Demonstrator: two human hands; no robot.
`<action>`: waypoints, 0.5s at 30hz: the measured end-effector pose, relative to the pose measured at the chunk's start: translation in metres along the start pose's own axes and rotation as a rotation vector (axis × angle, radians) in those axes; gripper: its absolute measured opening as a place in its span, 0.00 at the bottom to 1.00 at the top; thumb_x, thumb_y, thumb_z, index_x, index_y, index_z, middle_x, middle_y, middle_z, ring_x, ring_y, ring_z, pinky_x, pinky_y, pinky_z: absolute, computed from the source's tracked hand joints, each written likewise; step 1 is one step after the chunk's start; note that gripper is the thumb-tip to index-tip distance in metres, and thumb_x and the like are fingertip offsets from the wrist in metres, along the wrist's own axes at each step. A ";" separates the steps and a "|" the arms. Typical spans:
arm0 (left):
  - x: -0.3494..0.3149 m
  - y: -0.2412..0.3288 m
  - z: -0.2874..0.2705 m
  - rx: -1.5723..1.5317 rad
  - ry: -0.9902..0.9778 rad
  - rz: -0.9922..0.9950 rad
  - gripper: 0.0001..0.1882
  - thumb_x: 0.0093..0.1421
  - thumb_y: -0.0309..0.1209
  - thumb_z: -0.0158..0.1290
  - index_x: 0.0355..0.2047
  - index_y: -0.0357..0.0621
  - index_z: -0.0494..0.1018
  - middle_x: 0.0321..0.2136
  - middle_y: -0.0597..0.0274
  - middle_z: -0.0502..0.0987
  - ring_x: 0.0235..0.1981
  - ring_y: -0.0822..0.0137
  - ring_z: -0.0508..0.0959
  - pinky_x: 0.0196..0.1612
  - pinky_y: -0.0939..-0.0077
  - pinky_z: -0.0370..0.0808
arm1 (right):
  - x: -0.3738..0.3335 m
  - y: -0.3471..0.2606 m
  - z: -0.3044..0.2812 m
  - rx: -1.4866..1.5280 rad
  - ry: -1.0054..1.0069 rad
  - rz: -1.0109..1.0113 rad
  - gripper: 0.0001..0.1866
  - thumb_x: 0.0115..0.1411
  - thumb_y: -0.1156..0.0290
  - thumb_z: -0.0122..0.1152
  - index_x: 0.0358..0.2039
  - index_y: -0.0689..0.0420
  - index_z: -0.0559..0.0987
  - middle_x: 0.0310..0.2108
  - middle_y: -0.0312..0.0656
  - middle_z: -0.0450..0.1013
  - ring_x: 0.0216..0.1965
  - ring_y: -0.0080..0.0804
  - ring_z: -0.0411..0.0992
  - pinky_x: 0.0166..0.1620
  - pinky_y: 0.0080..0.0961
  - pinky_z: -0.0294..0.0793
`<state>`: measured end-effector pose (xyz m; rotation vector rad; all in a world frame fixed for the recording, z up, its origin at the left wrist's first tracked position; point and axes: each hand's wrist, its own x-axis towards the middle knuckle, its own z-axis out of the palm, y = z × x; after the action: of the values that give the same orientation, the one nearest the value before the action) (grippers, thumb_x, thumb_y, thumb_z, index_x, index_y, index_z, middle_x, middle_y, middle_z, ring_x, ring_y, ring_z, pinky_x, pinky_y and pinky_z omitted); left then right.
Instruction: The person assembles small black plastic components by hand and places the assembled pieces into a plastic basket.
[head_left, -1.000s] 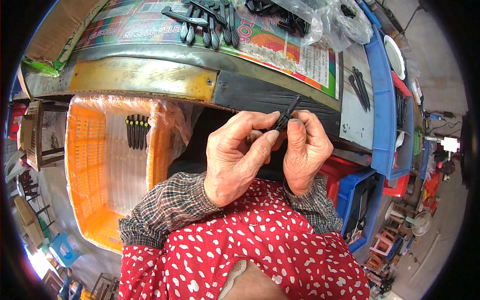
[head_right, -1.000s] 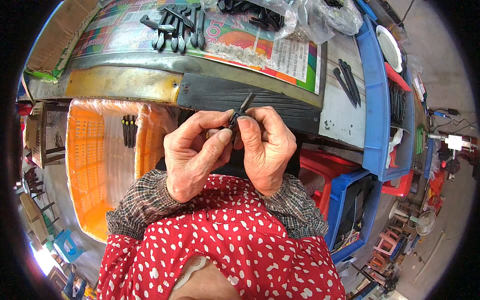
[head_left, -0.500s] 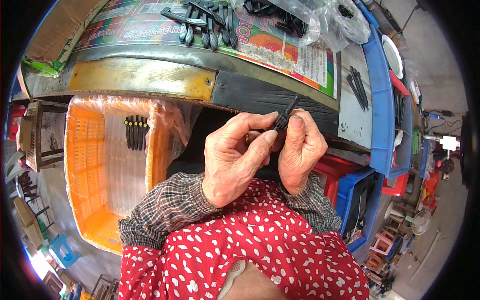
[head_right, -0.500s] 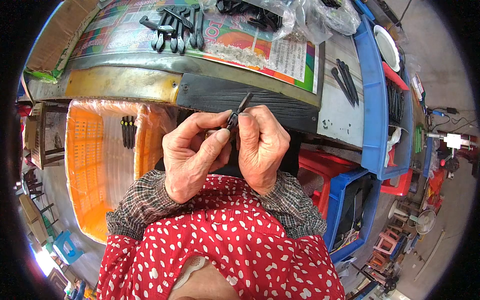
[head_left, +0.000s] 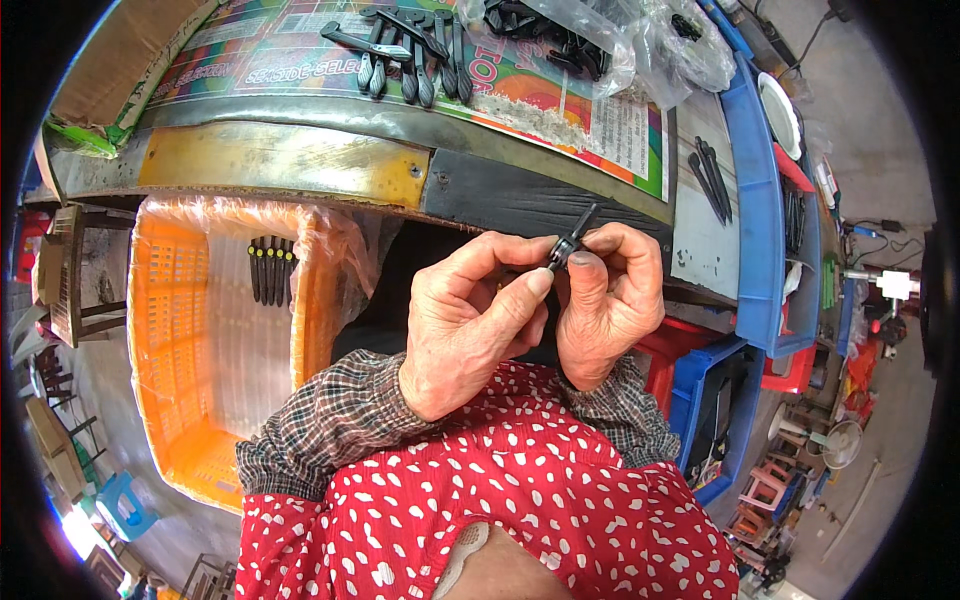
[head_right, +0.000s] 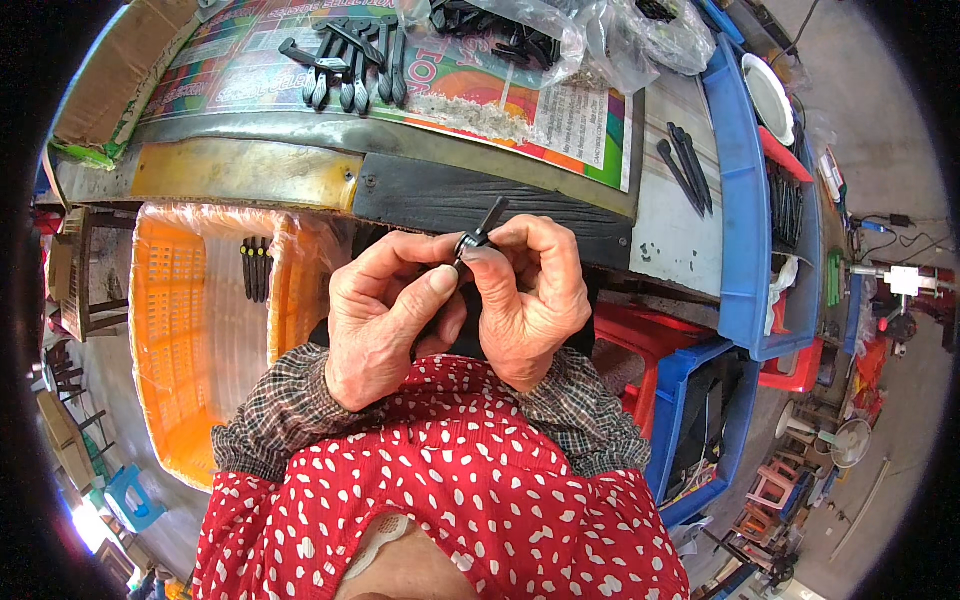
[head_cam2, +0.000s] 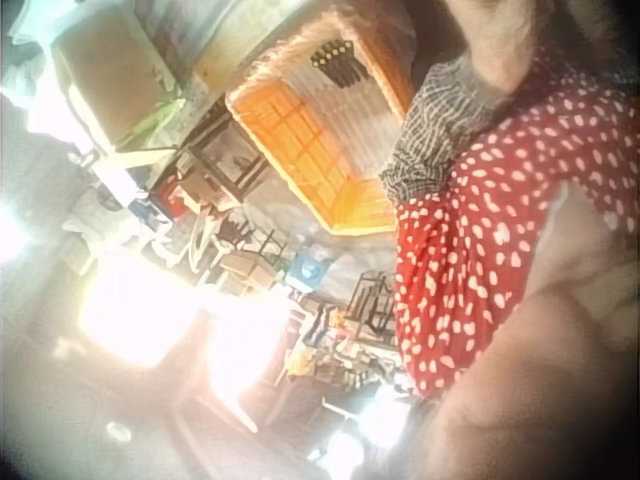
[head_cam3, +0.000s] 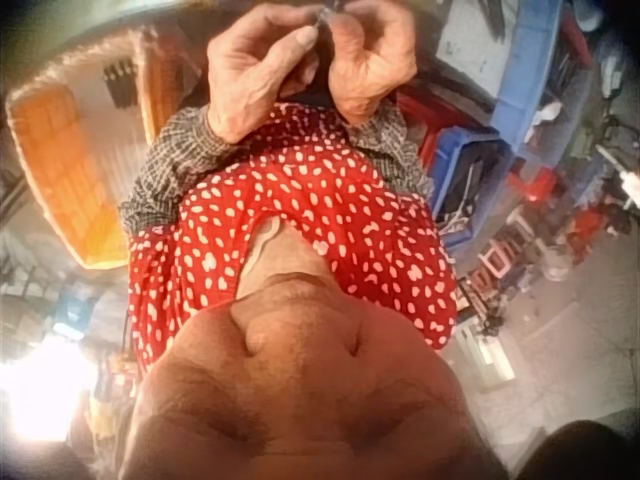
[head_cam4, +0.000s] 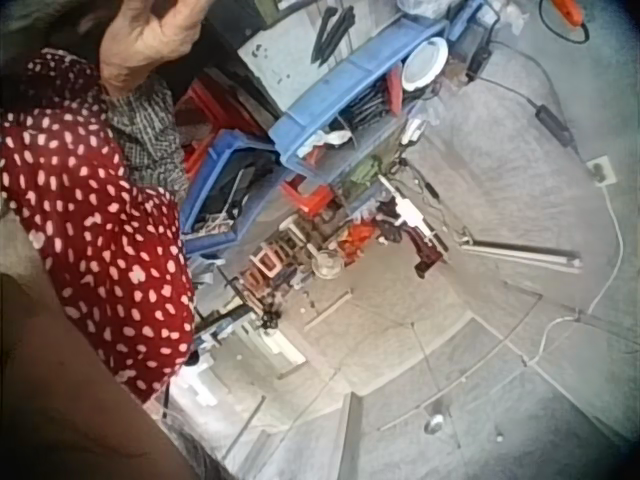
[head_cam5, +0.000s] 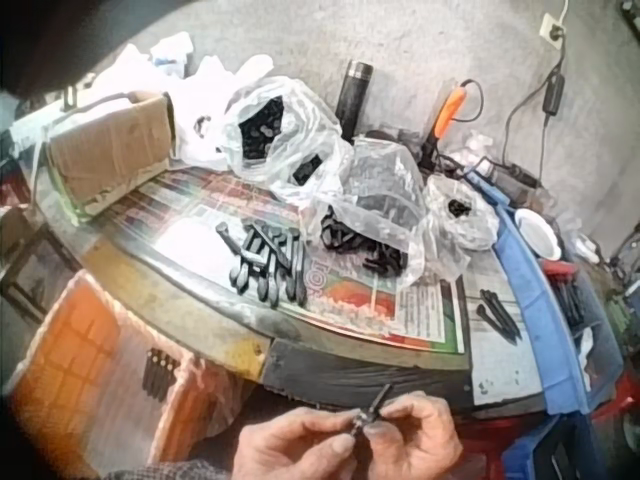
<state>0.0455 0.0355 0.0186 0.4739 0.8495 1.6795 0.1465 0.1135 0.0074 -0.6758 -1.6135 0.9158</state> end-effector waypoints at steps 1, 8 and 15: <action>0.000 0.000 0.000 0.000 -0.001 0.001 0.10 0.61 0.22 0.49 0.43 0.34 0.70 0.23 0.67 0.73 0.19 0.83 0.69 0.20 0.90 0.65 | -0.001 0.000 -0.002 0.001 -0.014 0.033 0.15 0.54 0.72 0.66 0.36 0.63 0.71 0.29 0.35 0.69 0.26 0.16 0.68 0.30 0.12 0.69; 0.000 0.003 -0.001 0.026 0.013 0.030 0.10 0.61 0.22 0.49 0.44 0.35 0.70 0.26 0.65 0.75 0.20 0.83 0.69 0.21 0.91 0.66 | -0.002 -0.007 -0.007 0.140 -0.129 0.087 0.16 0.52 0.78 0.65 0.40 0.67 0.70 0.32 0.41 0.72 0.29 0.20 0.72 0.33 0.15 0.74; 0.000 0.005 0.000 0.050 0.015 0.041 0.11 0.61 0.23 0.50 0.44 0.35 0.71 0.26 0.66 0.76 0.20 0.83 0.69 0.21 0.92 0.67 | -0.002 -0.008 -0.015 0.042 -0.175 0.131 0.17 0.52 0.81 0.64 0.41 0.68 0.71 0.35 0.44 0.72 0.31 0.23 0.73 0.34 0.17 0.76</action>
<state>0.0422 0.0350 0.0218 0.5165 0.9001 1.7040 0.1615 0.1108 0.0143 -0.6941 -1.7146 1.1272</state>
